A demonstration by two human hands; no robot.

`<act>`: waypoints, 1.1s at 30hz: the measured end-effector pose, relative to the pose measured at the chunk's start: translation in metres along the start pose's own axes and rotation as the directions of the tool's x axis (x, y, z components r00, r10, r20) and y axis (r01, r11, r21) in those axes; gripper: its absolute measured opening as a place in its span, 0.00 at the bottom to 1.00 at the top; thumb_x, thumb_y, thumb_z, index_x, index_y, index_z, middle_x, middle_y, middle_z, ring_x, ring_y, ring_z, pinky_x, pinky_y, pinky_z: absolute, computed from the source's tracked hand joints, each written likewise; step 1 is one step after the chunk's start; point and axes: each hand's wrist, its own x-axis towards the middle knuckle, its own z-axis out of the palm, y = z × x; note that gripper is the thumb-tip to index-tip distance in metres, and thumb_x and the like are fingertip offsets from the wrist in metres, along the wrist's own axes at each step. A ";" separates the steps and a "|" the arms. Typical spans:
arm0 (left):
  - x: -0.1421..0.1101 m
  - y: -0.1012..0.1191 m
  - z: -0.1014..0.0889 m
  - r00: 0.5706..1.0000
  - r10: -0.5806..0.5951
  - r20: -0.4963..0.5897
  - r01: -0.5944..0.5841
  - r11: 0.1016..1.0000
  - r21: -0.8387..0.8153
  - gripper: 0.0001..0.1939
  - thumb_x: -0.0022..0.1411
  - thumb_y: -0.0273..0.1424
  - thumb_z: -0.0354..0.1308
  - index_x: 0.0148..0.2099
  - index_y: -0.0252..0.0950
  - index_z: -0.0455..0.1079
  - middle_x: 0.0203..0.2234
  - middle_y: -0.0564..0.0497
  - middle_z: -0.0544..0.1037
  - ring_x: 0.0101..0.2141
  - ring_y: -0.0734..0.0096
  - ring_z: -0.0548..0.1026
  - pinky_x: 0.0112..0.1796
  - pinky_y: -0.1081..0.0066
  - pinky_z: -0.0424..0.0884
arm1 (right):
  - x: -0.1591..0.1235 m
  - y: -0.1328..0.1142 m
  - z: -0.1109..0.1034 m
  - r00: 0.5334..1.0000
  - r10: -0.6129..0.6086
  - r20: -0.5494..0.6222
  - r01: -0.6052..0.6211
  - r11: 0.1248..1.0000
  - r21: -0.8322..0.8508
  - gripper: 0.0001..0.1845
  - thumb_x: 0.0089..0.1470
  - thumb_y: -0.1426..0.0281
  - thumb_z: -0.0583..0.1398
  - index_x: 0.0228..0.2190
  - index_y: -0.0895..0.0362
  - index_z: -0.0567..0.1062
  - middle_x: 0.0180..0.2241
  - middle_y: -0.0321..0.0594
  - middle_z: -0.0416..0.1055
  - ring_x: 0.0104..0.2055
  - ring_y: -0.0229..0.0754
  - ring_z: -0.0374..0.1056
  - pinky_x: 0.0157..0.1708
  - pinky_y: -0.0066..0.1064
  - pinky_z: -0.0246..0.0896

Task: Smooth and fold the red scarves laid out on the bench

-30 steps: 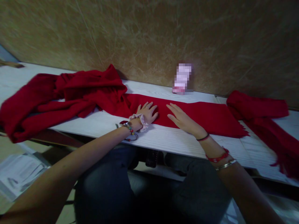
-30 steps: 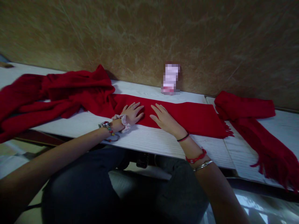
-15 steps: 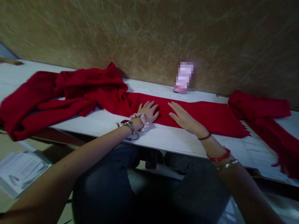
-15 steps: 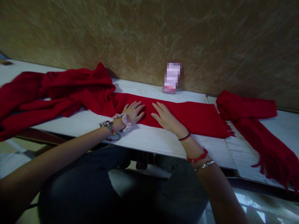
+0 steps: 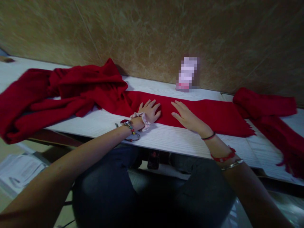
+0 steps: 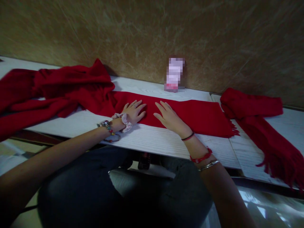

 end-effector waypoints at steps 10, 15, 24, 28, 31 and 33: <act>-0.002 -0.008 -0.010 0.985 -0.121 0.121 0.123 0.992 -0.008 0.28 0.63 0.46 0.39 0.63 0.45 0.48 0.62 0.46 0.46 0.60 0.44 0.43 0.54 0.48 0.47 | -0.001 0.009 -0.003 0.966 0.250 0.063 -0.228 0.943 -0.244 0.30 0.58 0.57 0.42 0.59 0.55 0.51 0.63 0.46 0.41 0.63 0.58 0.36 0.54 0.62 0.37; 0.011 -0.006 -0.008 0.996 -0.090 -0.022 0.089 0.996 -0.032 0.27 0.65 0.44 0.39 0.63 0.42 0.49 0.62 0.46 0.47 0.60 0.50 0.44 0.54 0.49 0.49 | 0.003 0.003 0.007 0.991 0.124 0.059 -0.113 0.981 -0.160 0.31 0.57 0.54 0.42 0.59 0.52 0.51 0.63 0.44 0.42 0.63 0.56 0.36 0.54 0.61 0.37; 0.011 -0.012 0.002 0.998 -0.057 -0.040 0.057 0.998 -0.018 0.25 0.65 0.42 0.39 0.62 0.40 0.53 0.61 0.46 0.52 0.60 0.56 0.48 0.56 0.53 0.48 | -0.004 0.012 -0.015 0.953 0.239 0.186 -0.190 0.950 -0.249 0.29 0.57 0.60 0.45 0.58 0.56 0.54 0.62 0.47 0.44 0.62 0.58 0.38 0.54 0.62 0.39; 0.006 -0.015 -0.001 0.998 -0.045 -0.037 0.045 0.999 0.003 0.26 0.65 0.43 0.38 0.62 0.41 0.52 0.61 0.45 0.50 0.60 0.53 0.47 0.55 0.51 0.49 | 0.009 -0.004 -0.022 0.979 0.192 0.073 -0.175 0.964 -0.199 0.31 0.57 0.57 0.46 0.59 0.56 0.53 0.62 0.47 0.43 0.63 0.56 0.37 0.55 0.59 0.38; 0.005 -0.018 0.000 0.998 -0.049 0.045 0.049 0.999 0.006 0.26 0.65 0.44 0.37 0.62 0.43 0.51 0.61 0.48 0.50 0.60 0.53 0.47 0.55 0.49 0.48 | 0.017 -0.016 -0.009 0.993 0.104 0.059 -0.094 0.984 -0.153 0.31 0.58 0.56 0.43 0.59 0.55 0.51 0.63 0.46 0.42 0.63 0.54 0.36 0.56 0.58 0.38; 0.004 -0.019 0.001 0.997 -0.055 0.055 0.054 0.998 0.010 0.26 0.65 0.43 0.38 0.63 0.43 0.50 0.61 0.49 0.49 0.60 0.54 0.46 0.56 0.51 0.47 | 0.017 -0.016 0.001 0.988 0.085 0.130 -0.064 0.985 -0.158 0.30 0.58 0.56 0.41 0.59 0.53 0.51 0.63 0.44 0.42 0.63 0.55 0.36 0.55 0.60 0.37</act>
